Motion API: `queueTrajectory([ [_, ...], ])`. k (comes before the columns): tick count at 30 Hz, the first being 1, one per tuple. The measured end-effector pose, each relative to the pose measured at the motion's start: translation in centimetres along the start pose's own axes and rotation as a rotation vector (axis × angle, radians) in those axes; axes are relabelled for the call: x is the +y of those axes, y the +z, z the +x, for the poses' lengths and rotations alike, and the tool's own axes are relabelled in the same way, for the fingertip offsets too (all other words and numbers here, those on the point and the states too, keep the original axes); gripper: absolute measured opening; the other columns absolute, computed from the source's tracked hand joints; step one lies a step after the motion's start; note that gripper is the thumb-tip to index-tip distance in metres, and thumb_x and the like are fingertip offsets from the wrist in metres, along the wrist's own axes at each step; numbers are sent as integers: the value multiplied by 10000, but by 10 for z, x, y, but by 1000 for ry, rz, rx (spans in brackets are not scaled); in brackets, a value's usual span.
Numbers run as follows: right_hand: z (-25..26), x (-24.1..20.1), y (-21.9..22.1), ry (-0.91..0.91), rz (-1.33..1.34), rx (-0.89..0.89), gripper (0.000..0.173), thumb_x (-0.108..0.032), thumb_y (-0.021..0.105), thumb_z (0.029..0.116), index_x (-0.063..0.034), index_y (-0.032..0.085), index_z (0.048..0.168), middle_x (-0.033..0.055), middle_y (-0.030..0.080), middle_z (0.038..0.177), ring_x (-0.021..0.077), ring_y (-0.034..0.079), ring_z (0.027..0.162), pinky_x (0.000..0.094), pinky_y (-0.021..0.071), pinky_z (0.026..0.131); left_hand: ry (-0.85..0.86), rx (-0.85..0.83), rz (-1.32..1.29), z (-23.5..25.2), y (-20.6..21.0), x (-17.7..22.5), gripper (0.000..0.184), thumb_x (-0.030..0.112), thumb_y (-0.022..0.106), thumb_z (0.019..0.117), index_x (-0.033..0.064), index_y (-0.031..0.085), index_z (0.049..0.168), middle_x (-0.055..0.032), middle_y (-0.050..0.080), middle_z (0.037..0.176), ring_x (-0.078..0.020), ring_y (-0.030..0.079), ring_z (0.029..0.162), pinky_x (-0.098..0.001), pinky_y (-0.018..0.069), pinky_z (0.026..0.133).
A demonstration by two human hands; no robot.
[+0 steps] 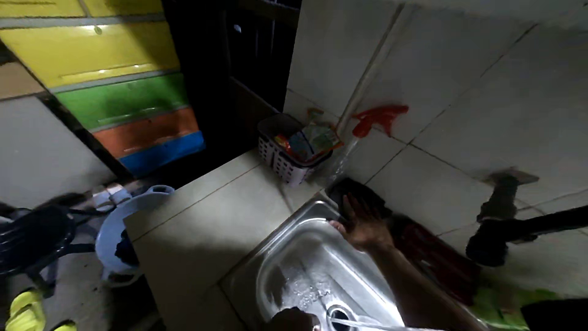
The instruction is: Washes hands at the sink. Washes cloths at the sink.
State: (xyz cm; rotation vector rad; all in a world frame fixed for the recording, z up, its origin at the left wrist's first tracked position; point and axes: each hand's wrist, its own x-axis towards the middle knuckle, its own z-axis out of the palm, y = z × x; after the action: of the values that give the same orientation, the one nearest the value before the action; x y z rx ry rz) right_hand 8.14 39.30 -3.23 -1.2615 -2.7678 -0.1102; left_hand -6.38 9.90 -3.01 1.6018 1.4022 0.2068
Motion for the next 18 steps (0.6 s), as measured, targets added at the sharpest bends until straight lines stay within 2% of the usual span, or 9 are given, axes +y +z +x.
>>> queueTrajectory([
  [2,-15,0,-7,-3,140,69,830,-705,299,999,-140,364,1603,87,301,1679,311,243,1559,583,191,1257,7,55,-85,5,-8,9,387,390,541,1043,65,711,1169,-168,735,1033,-331,708,1005,-565,551,905],
  [4,-47,-15,-21,107,433,208,595,-498,458,1049,-114,532,1497,55,495,1567,249,450,1456,531,364,1197,40,156,-268,19,-15,27,364,331,516,1053,16,697,1074,-164,704,933,-294,690,889,-510,552,831],
  [7,-108,-55,-27,595,1199,327,270,-145,511,1068,10,694,1192,73,759,1056,153,730,948,356,602,886,1,185,-790,54,-19,71,278,196,507,1065,-30,644,1152,-101,681,899,-157,668,749,-337,583,723],
  [9,-148,-77,-19,886,1862,383,389,-187,316,1116,-12,662,1084,57,730,837,109,688,669,260,592,628,-71,156,-1120,72,-18,100,205,158,486,1081,-4,594,1144,-44,612,809,-113,609,644,-270,546,604],
  [11,-176,-103,-15,1142,2343,609,545,-421,276,1101,-142,593,756,-35,562,550,42,510,415,206,457,407,-124,118,-1308,93,-5,111,180,164,467,1086,25,582,1083,-27,597,751,-109,592,602,-256,530,571],
  [12,-186,-117,-19,1217,2440,716,532,-502,296,1084,-187,559,745,-69,543,561,33,534,466,229,491,459,-178,118,-1354,105,2,114,182,163,474,1080,24,591,1058,-33,600,739,-115,591,592,-259,527,562],
  [15,-210,-161,-46,1257,2416,725,618,-651,265,1035,-157,580,1231,2,712,987,113,702,899,366,606,751,-296,171,-1189,137,17,119,222,194,495,1081,7,613,1062,-49,589,752,-125,581,594,-268,518,550],
  [16,-216,-175,-58,1228,2370,682,647,-628,238,1048,-121,565,1283,38,721,1051,144,708,957,387,610,790,-273,206,-964,148,23,115,248,218,498,1086,11,634,1083,-49,617,781,-113,603,625,-261,528,579],
  [18,-219,-197,-85,1179,2295,631,528,-413,266,1111,-15,568,1284,138,724,1071,218,721,983,423,616,833,-126,271,-376,168,42,93,308,263,523,1057,35,696,1172,-118,721,1036,-207,695,944,-415,574,855],
])
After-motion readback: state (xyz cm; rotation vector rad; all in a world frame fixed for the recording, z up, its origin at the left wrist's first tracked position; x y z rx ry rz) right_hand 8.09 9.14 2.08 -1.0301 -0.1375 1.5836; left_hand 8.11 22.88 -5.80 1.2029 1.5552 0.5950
